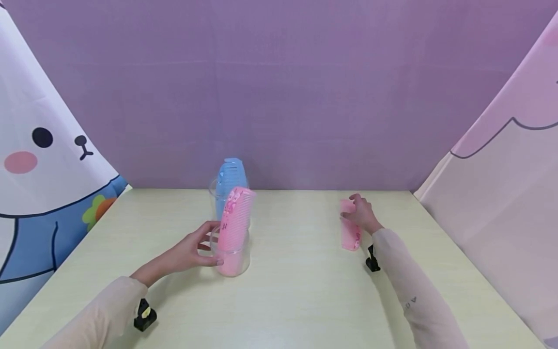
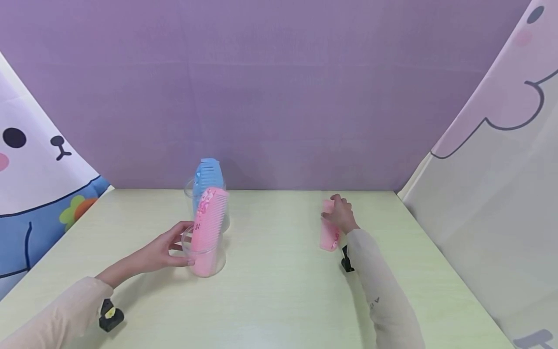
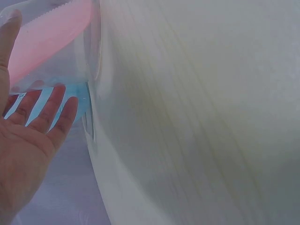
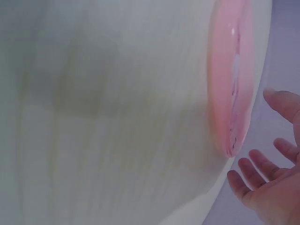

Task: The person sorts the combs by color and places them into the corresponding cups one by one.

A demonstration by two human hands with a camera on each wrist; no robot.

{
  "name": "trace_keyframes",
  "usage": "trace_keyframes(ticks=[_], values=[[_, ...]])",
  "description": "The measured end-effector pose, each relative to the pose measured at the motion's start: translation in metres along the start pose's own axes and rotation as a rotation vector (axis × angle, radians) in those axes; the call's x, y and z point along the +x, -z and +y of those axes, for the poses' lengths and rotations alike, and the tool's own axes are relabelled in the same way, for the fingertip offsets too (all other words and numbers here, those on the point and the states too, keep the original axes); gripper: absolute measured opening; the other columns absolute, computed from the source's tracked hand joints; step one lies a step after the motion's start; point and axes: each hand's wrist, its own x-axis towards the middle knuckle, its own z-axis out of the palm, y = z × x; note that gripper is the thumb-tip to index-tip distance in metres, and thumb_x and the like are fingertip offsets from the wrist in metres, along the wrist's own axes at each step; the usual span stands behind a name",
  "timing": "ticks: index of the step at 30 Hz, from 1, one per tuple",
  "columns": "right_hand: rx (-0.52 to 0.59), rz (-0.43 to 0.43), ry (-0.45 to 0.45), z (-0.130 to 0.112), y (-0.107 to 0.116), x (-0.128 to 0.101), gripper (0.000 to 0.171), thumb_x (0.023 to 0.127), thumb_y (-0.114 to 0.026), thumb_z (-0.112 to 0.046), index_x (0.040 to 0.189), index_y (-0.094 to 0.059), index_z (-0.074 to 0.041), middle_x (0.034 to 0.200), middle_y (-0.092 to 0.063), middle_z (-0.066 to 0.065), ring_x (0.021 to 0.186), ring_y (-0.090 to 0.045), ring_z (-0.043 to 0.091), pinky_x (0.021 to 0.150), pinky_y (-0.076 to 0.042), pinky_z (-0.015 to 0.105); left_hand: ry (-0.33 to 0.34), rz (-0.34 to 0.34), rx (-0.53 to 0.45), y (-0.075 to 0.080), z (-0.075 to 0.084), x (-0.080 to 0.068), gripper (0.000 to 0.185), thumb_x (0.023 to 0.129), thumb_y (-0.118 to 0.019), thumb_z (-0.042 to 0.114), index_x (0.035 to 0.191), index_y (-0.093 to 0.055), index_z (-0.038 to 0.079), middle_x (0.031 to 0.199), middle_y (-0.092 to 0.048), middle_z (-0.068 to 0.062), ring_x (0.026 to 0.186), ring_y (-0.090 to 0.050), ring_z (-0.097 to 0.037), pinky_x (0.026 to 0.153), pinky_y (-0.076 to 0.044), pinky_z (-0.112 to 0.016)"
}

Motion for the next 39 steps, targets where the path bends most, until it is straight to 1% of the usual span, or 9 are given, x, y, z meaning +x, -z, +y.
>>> trace_keyframes(ticks=[3, 8, 13, 17, 25, 30, 34, 39], values=[[-0.015, -0.021, -0.037, 0.001, -0.0012, 0.0011, 0.067, 0.083, -0.066, -0.019, 0.132, -0.028, 0.005, 0.126, -0.036, 0.031, 0.115, -0.031, 0.045, 0.093, -0.038, 0.056, -0.002, 0.002, 0.0, 0.0, 0.0002, -0.0002, 0.077, 0.074, -0.076, 0.024, 0.135, -0.031, 0.011, 0.133, -0.042, -0.015, 0.11, -0.052, -0.032, 0.085, -0.048, -0.035], [-0.042, -0.022, -0.053, 0.0027, -0.0034, 0.0023, 0.066, 0.082, -0.066, -0.02, 0.131, -0.028, 0.005, 0.125, -0.037, 0.033, 0.115, -0.032, 0.046, 0.093, -0.038, 0.057, -0.006, 0.002, -0.001, 0.0002, -0.0001, -0.0001, 0.077, 0.074, -0.076, 0.024, 0.135, -0.031, 0.011, 0.133, -0.042, -0.015, 0.11, -0.052, -0.032, 0.085, -0.049, -0.035], [-0.04, -0.024, -0.066, 0.0018, -0.0046, 0.0014, 0.065, 0.083, -0.065, -0.02, 0.13, -0.029, 0.005, 0.121, -0.042, 0.033, 0.111, -0.037, 0.045, 0.088, -0.042, 0.052, -0.013, 0.005, 0.001, 0.0002, -0.0012, 0.0, 0.077, 0.073, -0.077, 0.024, 0.135, -0.031, 0.011, 0.133, -0.042, -0.015, 0.109, -0.053, -0.032, 0.085, -0.049, -0.036], [-0.045, -0.031, -0.087, 0.0001, -0.0044, 0.0003, 0.065, 0.083, -0.065, -0.021, 0.13, -0.029, 0.006, 0.12, -0.044, 0.033, 0.109, -0.039, 0.043, 0.086, -0.043, 0.05, -0.017, 0.007, 0.003, 0.0003, -0.0021, -0.0002, 0.077, 0.073, -0.077, 0.024, 0.134, -0.031, 0.011, 0.133, -0.043, -0.015, 0.109, -0.053, -0.032, 0.084, -0.049, -0.035], [-0.058, -0.013, -0.122, 0.0017, -0.0043, 0.0033, 0.067, 0.081, -0.066, -0.022, 0.13, -0.029, 0.006, 0.124, -0.043, 0.033, 0.11, -0.038, 0.042, 0.087, -0.044, 0.05, -0.019, 0.007, 0.003, 0.0006, -0.0018, 0.0002, 0.076, 0.073, -0.077, 0.024, 0.134, -0.032, 0.012, 0.132, -0.043, -0.014, 0.108, -0.053, -0.031, 0.084, -0.049, -0.034], [-0.053, 0.0, -0.144, 0.0003, -0.0046, 0.0048, 0.069, 0.079, -0.068, -0.02, 0.13, -0.03, 0.006, 0.124, -0.041, 0.033, 0.112, -0.035, 0.046, 0.087, -0.043, 0.053, -0.017, 0.003, 0.002, 0.0008, -0.0007, 0.0004, 0.077, 0.073, -0.077, 0.023, 0.134, -0.032, 0.012, 0.131, -0.044, -0.014, 0.107, -0.053, -0.031, 0.084, -0.05, -0.034], [-0.057, 0.017, -0.136, -0.0026, -0.0056, 0.0046, 0.069, 0.077, -0.069, -0.018, 0.129, -0.031, 0.007, 0.122, -0.04, 0.034, 0.11, -0.035, 0.047, 0.087, -0.043, 0.054, -0.017, 0.002, -0.001, 0.0009, -0.0014, 0.0003, 0.077, 0.073, -0.077, 0.023, 0.134, -0.031, 0.011, 0.13, -0.044, -0.014, 0.107, -0.053, -0.031, 0.084, -0.049, -0.034], [-0.023, 0.026, -0.132, -0.0017, -0.0067, 0.0059, 0.071, 0.076, -0.07, -0.015, 0.13, -0.029, 0.006, 0.122, -0.039, 0.033, 0.109, -0.039, 0.046, 0.087, -0.045, 0.053, -0.022, 0.005, -0.001, 0.0008, -0.0023, 0.0003, 0.077, 0.073, -0.077, 0.023, 0.134, -0.032, 0.011, 0.13, -0.044, -0.014, 0.107, -0.053, -0.031, 0.084, -0.05, -0.034]])
